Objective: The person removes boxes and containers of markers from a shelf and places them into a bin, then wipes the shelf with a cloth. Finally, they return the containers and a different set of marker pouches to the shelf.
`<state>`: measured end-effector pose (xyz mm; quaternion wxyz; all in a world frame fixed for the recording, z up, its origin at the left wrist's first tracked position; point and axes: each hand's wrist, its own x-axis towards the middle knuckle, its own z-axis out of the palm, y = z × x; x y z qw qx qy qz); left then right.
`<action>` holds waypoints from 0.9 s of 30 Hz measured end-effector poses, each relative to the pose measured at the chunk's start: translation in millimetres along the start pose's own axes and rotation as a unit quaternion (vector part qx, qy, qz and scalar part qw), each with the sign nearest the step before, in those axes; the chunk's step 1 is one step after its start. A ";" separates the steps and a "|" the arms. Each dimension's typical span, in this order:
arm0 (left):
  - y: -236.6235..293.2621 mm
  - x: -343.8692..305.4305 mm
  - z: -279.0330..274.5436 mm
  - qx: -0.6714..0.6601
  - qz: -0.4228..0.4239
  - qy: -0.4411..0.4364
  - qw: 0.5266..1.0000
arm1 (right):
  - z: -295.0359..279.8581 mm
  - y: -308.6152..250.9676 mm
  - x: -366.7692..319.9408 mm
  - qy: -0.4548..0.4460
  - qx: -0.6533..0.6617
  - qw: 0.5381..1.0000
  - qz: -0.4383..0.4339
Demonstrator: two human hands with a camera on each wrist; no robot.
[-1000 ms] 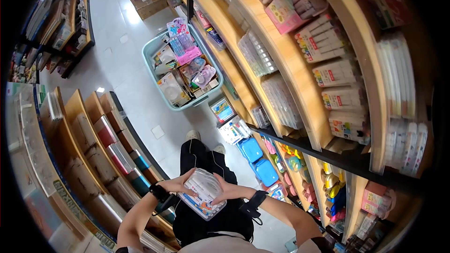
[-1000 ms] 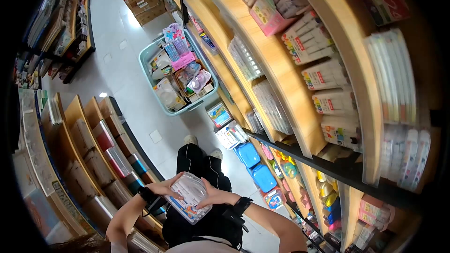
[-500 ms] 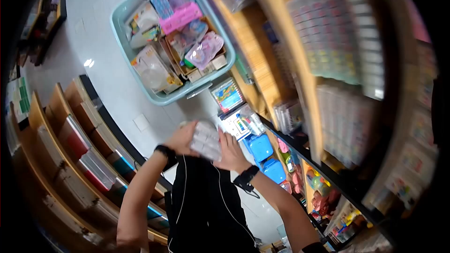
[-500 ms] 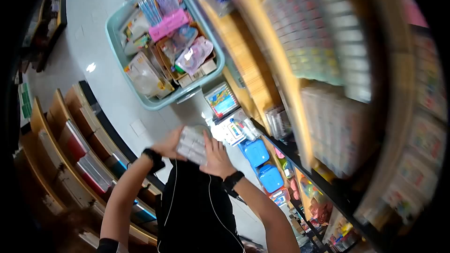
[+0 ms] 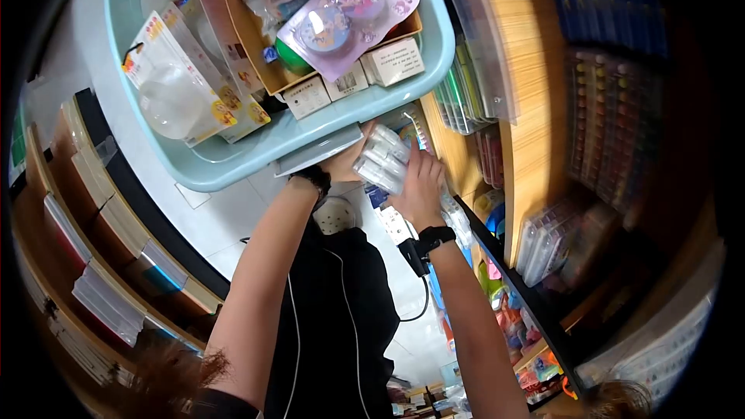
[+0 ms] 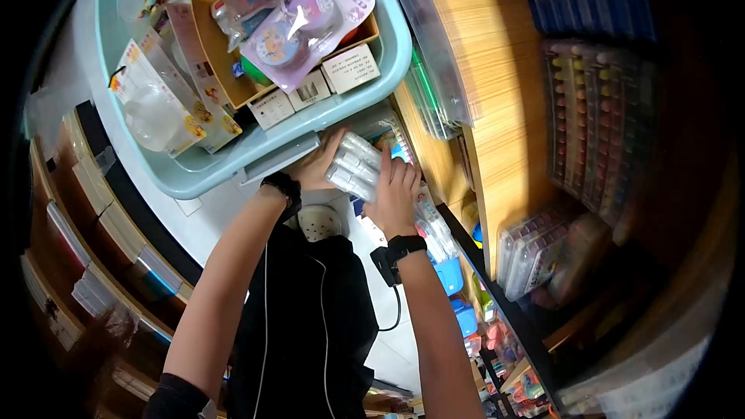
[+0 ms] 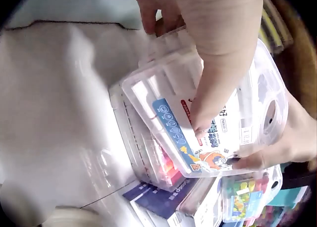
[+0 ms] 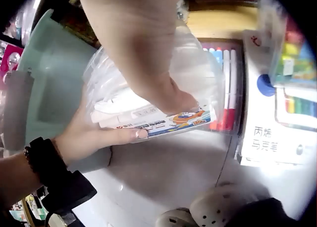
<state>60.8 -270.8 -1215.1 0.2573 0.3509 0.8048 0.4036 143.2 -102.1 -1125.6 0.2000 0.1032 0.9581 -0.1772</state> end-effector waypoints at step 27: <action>70.4 -48.1 -24.0 0.007 -0.231 -0.193 0.954 | -24.8 -3.0 -11.7 -0.006 0.040 0.972 0.231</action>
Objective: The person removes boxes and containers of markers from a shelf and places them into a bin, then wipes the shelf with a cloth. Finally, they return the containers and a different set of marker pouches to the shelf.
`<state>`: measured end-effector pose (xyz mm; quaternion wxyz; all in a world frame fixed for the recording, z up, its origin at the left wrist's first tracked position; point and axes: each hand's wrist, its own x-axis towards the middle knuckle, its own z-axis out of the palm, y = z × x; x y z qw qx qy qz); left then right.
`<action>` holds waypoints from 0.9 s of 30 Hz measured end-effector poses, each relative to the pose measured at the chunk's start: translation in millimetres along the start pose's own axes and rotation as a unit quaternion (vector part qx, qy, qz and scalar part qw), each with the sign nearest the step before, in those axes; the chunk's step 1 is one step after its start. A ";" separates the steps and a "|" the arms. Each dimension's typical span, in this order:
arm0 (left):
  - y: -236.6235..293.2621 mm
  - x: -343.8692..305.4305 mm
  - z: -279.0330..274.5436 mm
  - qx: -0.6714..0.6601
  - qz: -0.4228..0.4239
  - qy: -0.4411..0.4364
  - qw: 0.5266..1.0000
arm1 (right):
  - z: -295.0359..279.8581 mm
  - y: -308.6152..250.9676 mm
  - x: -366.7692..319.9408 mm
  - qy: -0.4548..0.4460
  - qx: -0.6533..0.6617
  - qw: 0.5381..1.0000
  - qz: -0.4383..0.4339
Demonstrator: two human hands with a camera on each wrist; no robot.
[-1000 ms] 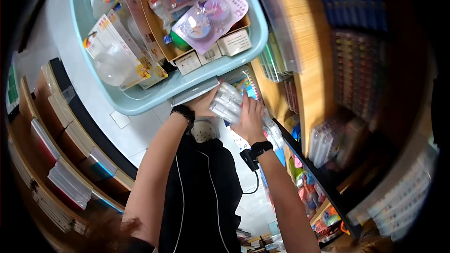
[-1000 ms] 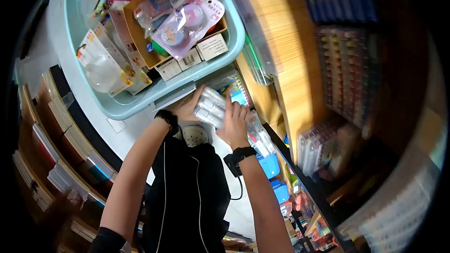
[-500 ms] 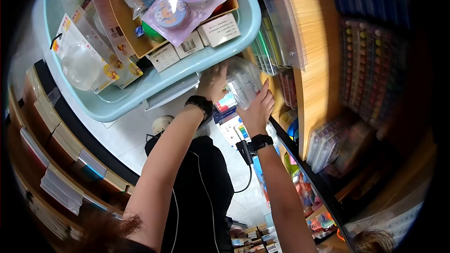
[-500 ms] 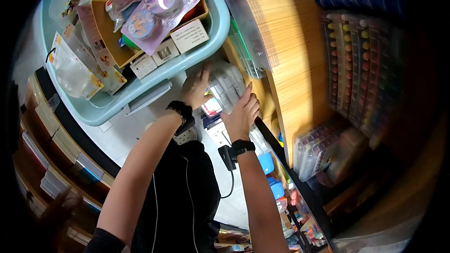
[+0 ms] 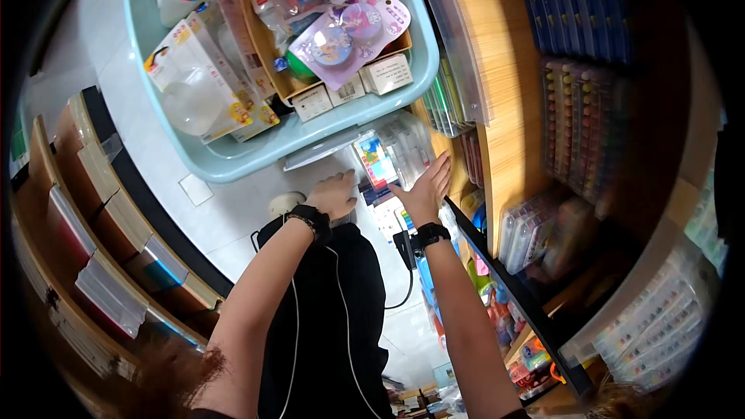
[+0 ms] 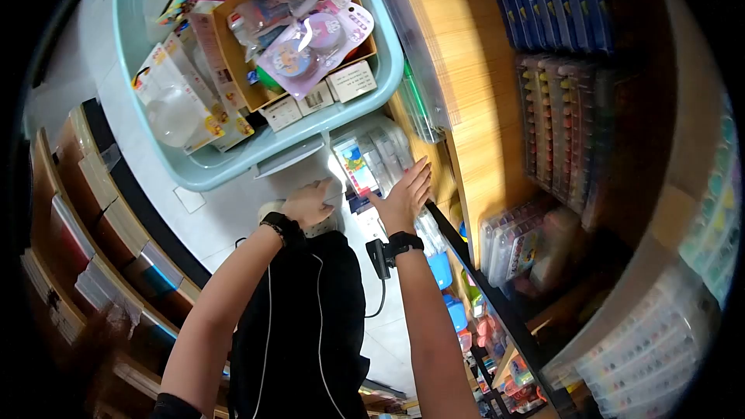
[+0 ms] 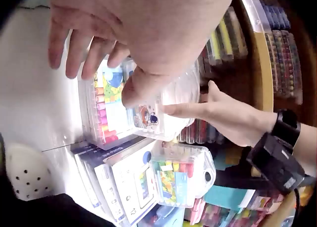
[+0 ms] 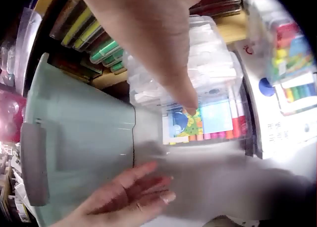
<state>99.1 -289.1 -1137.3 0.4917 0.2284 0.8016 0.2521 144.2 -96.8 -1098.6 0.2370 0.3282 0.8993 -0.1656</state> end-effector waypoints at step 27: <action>379.8 -446.6 -354.0 0.168 0.363 -0.020 0.916 | -614.7 -161.5 -444.6 -0.114 0.234 0.829 -0.495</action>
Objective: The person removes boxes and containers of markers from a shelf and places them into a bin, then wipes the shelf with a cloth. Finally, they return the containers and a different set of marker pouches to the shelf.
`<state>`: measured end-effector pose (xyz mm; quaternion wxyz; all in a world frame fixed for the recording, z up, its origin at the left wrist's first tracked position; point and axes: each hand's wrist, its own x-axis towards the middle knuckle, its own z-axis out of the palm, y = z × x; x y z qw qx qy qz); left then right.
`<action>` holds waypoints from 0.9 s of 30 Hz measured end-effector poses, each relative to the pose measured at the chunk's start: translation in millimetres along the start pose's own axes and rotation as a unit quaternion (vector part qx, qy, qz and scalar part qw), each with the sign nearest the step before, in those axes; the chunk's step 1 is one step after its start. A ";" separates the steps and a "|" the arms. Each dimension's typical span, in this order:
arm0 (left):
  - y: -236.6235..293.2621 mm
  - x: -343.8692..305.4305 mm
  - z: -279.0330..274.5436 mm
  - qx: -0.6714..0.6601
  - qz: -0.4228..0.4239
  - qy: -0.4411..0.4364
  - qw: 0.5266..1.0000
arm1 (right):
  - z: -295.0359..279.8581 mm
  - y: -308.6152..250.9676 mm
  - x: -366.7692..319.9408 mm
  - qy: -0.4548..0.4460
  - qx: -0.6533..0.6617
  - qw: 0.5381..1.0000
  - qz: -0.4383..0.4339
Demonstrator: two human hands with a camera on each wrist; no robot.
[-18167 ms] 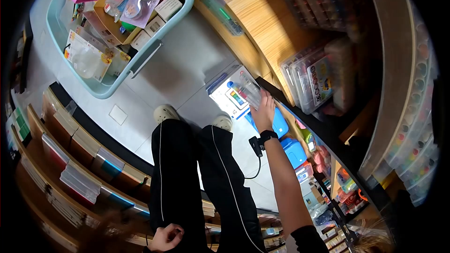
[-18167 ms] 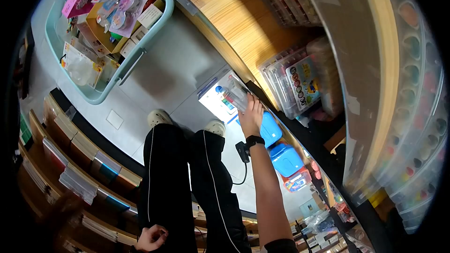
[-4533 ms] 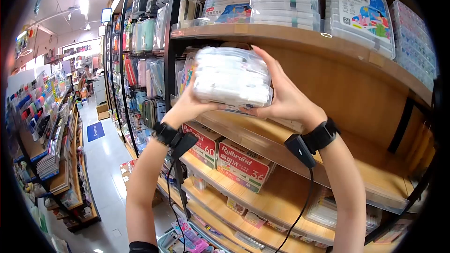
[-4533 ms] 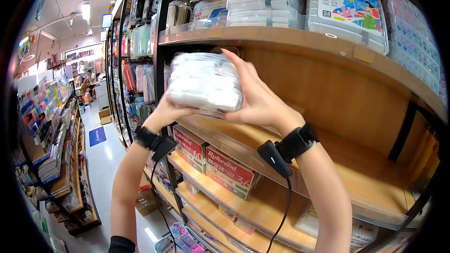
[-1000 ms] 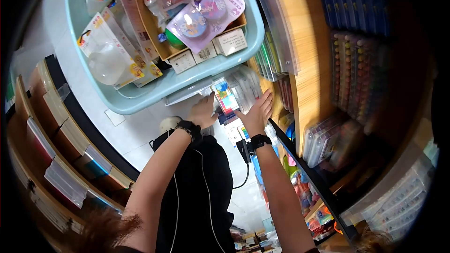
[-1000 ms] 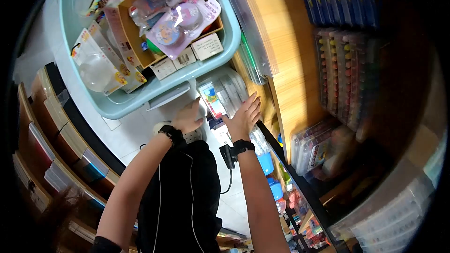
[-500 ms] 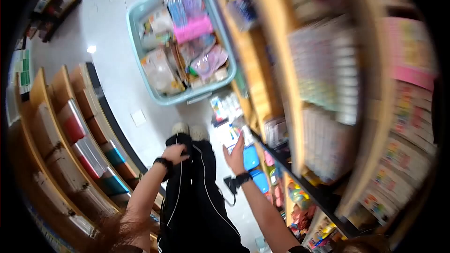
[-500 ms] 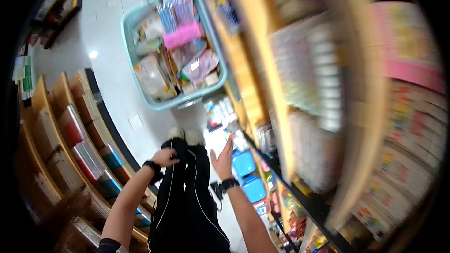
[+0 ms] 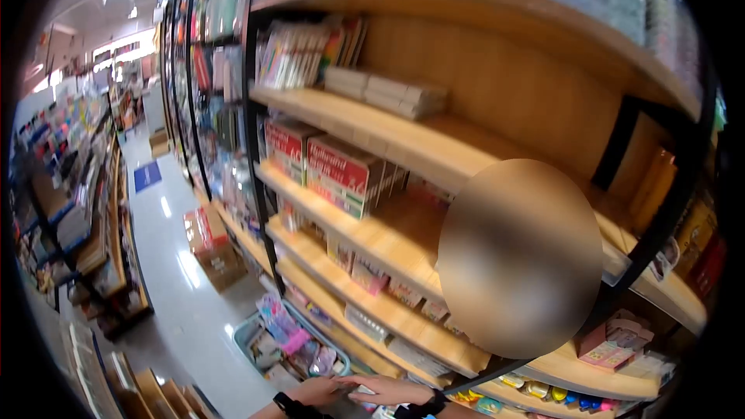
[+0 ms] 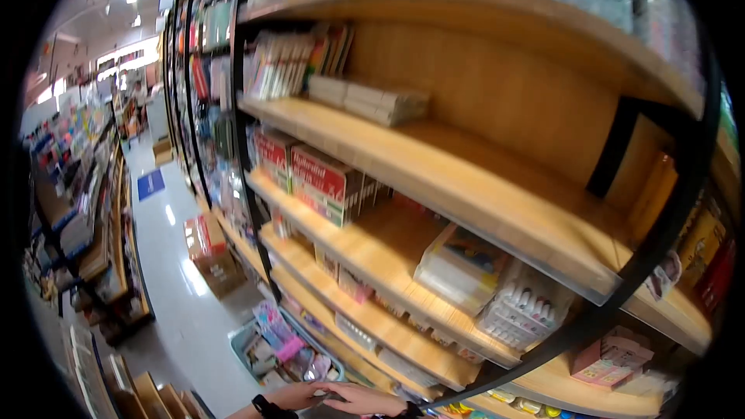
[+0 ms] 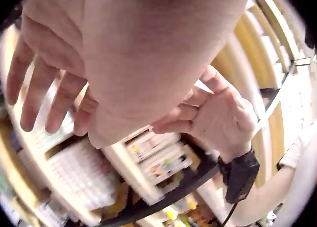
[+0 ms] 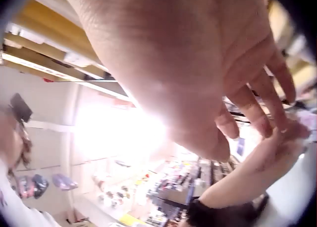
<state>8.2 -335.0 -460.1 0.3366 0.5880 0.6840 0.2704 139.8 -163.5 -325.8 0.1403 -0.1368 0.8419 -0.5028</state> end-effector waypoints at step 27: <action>133.4 153.0 -610.0 -0.123 0.175 0.341 0.915 | -351.6 -243.2 95.9 0.425 -0.255 0.833 0.247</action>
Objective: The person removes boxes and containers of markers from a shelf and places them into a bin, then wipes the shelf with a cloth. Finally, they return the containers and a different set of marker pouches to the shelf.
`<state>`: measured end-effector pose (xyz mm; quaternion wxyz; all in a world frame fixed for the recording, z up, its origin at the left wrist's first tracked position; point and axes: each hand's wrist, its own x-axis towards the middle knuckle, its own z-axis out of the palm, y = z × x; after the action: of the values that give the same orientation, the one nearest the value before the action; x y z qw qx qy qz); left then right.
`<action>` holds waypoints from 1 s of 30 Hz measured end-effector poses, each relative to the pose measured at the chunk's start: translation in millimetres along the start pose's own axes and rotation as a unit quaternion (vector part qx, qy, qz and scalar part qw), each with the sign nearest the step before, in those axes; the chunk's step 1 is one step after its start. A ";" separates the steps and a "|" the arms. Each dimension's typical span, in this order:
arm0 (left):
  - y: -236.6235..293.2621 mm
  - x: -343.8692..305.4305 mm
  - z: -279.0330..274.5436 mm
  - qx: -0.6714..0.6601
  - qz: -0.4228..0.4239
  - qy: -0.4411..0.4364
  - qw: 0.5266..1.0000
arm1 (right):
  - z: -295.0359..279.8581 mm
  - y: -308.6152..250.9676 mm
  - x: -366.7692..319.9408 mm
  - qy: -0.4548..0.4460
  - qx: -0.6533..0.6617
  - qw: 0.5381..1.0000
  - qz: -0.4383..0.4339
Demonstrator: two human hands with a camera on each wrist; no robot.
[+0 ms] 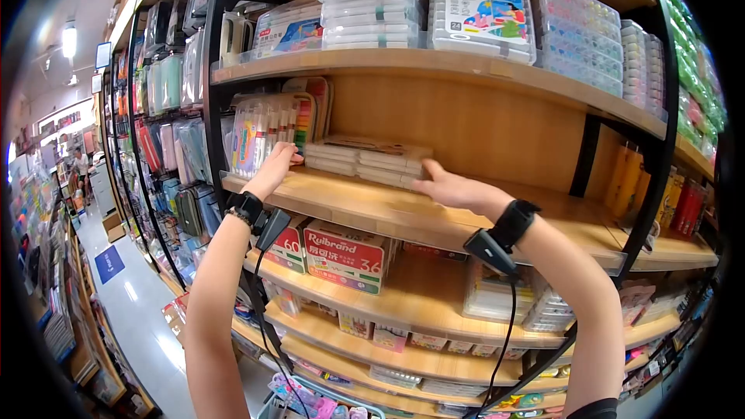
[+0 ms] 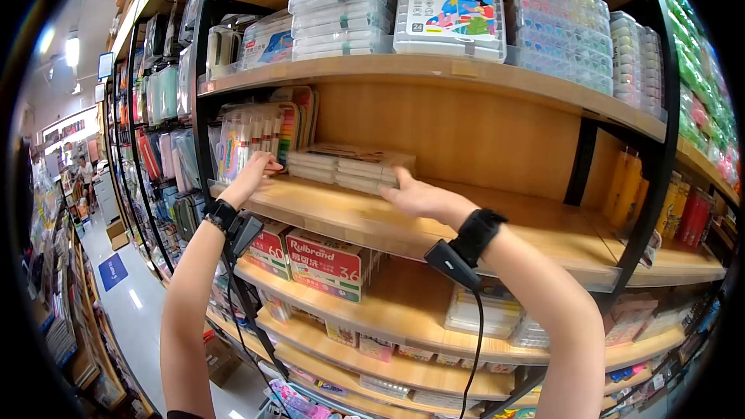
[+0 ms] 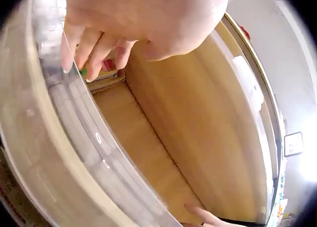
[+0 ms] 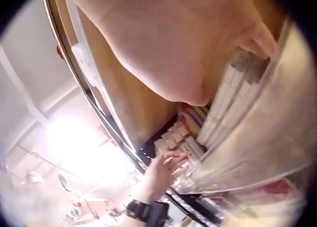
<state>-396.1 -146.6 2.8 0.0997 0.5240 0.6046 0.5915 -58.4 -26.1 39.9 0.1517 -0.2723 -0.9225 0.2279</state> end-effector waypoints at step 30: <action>8.9 40.6 12.3 0.019 -0.109 -0.153 0.982 | -11.5 11.8 44.5 -0.049 0.215 0.972 0.086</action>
<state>-399.9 -110.8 26.9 0.2448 0.5407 0.6473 0.4782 -84.5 12.1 50.7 0.1413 -0.3001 -0.8311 0.4463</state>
